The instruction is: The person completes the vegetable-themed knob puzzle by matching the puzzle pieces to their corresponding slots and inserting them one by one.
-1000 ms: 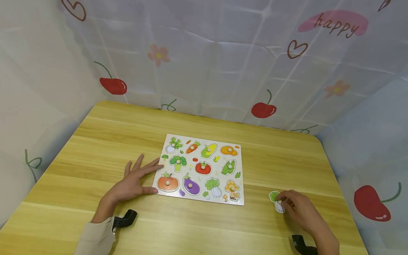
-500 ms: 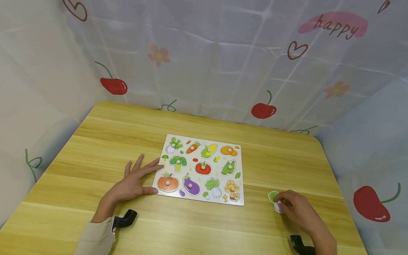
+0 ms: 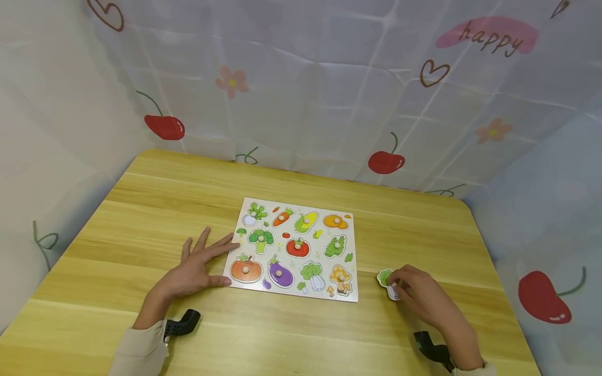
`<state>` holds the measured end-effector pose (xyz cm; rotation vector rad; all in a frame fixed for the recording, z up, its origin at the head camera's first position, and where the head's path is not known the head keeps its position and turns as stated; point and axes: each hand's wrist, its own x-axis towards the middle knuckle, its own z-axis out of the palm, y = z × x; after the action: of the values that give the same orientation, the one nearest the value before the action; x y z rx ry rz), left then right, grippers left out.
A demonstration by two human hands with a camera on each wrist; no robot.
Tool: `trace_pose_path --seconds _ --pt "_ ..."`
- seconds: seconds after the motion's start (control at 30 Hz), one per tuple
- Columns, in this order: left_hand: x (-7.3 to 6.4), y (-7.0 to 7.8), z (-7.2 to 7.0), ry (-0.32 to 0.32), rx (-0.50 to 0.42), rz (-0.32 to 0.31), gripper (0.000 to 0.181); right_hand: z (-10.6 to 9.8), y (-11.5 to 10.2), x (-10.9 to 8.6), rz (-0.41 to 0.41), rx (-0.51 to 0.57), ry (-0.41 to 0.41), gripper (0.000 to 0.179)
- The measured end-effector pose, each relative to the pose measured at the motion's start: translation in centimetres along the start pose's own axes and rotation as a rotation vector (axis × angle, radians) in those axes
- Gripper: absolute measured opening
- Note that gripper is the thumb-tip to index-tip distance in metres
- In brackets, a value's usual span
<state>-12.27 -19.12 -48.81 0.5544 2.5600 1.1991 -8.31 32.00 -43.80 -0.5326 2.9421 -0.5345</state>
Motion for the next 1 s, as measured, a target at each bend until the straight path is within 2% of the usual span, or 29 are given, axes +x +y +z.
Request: trace_pose_path --seconds 0.33,0.57,1.0 --pt "-0.1 -0.2 -0.1 0.005 0.005 0.009 0.079 0.4 -3.4 2.9 -0.099 -0.049 -0.030 0.013" --pt "-0.1 -0.1 -0.1 0.006 0.009 0.013 0.079 1.5 -5.3 4.0 -0.161 -0.084 -0.004 0.012" --pt "0.0 -0.2 0.0 0.004 0.007 0.010 0.079 2.8 -8.0 5.9 -0.244 -0.090 -0.003 0.009"
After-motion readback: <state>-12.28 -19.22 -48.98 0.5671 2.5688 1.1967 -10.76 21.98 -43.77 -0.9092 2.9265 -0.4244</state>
